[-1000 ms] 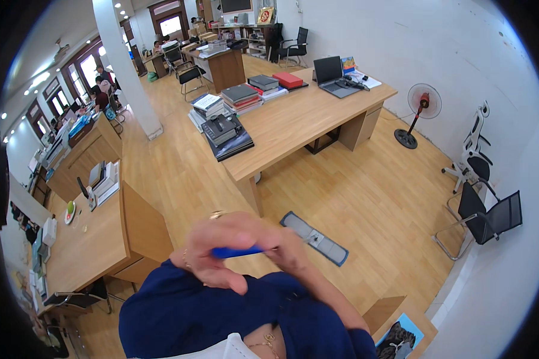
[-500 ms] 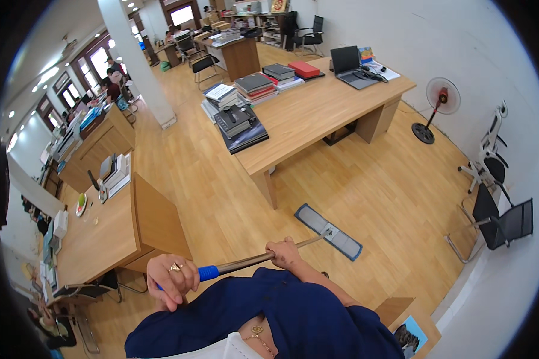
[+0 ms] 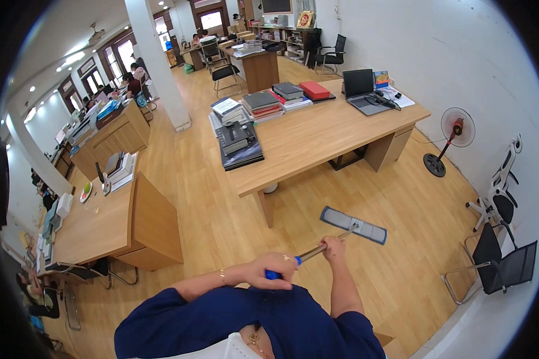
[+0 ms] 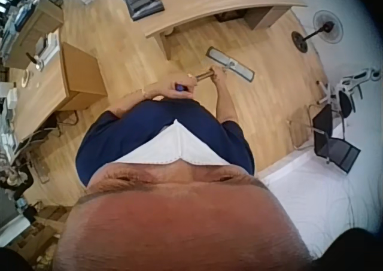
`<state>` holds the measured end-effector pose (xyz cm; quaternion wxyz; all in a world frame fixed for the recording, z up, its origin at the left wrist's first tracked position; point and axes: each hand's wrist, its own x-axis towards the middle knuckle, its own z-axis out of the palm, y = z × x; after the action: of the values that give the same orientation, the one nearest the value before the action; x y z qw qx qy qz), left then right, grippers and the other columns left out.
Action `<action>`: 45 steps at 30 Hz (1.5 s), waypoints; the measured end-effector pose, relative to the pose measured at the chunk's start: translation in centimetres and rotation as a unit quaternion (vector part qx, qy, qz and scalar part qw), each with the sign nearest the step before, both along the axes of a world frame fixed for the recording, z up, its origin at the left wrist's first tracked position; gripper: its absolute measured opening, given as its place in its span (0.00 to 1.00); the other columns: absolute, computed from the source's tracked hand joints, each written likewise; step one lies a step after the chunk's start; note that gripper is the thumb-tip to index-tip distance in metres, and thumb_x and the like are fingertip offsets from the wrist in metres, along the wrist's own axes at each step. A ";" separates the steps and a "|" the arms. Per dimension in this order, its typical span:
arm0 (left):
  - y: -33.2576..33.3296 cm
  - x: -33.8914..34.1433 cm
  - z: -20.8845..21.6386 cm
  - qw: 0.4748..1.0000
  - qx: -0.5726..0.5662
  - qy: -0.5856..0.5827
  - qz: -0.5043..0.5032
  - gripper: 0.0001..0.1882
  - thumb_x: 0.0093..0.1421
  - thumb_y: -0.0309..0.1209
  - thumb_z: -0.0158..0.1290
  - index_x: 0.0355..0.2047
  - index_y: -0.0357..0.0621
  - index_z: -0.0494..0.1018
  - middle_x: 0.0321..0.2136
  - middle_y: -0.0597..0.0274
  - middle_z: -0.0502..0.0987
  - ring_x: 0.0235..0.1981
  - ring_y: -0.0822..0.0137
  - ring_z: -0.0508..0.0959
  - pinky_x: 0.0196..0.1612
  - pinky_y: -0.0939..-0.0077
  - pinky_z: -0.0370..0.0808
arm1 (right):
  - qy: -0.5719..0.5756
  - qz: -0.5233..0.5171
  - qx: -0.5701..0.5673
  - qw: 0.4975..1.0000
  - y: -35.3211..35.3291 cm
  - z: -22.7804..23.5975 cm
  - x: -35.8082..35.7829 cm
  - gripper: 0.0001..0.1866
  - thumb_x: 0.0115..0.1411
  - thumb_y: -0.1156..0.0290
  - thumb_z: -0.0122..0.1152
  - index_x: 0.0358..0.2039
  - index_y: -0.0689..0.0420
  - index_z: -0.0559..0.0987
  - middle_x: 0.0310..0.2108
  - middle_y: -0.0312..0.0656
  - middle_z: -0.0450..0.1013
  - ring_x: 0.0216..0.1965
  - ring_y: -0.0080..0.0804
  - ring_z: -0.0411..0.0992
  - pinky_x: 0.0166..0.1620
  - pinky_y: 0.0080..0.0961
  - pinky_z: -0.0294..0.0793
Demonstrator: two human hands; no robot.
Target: The person mops the wooden floor in an office using a flat mop.
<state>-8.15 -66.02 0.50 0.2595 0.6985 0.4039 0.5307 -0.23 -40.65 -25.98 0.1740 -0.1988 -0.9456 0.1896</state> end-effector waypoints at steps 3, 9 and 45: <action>4.9 3.2 -2.3 0.999 0.040 0.034 0.004 0.10 0.54 0.25 0.54 0.18 0.42 0.67 0.16 0.59 0.66 0.21 0.57 0.68 0.29 0.67 0.65 | -0.088 -0.058 -0.003 0.994 4.2 -0.1 1.7 0.06 0.47 0.61 0.61 0.26 0.46 0.76 0.27 0.34 0.75 0.34 0.36 0.73 0.36 0.40 0.64; 7.1 5.8 -3.5 0.994 0.095 0.050 0.009 0.09 0.53 0.22 0.51 0.17 0.41 0.66 0.15 0.59 0.65 0.19 0.57 0.68 0.27 0.66 0.64 | -0.123 -0.054 -0.051 0.990 7.5 -2.6 3.5 0.08 0.49 0.65 0.60 0.31 0.46 0.75 0.33 0.36 0.75 0.39 0.39 0.73 0.37 0.39 0.71; -43.9 -9.2 18.3 0.991 -0.049 -0.015 -0.125 0.19 0.56 0.45 0.55 0.18 0.42 0.73 0.11 0.66 0.64 0.13 0.70 0.67 0.22 0.72 0.70 | -0.129 0.506 -0.306 0.796 -49.8 10.6 -11.0 0.06 0.43 0.69 0.58 0.21 0.57 0.73 0.19 0.49 0.69 0.23 0.49 0.67 0.27 0.42 0.64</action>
<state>-17.37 -109.95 18.76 0.3639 0.7219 0.3346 0.4842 -11.22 -90.46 -15.35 -0.1397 0.2422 -0.8178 0.5030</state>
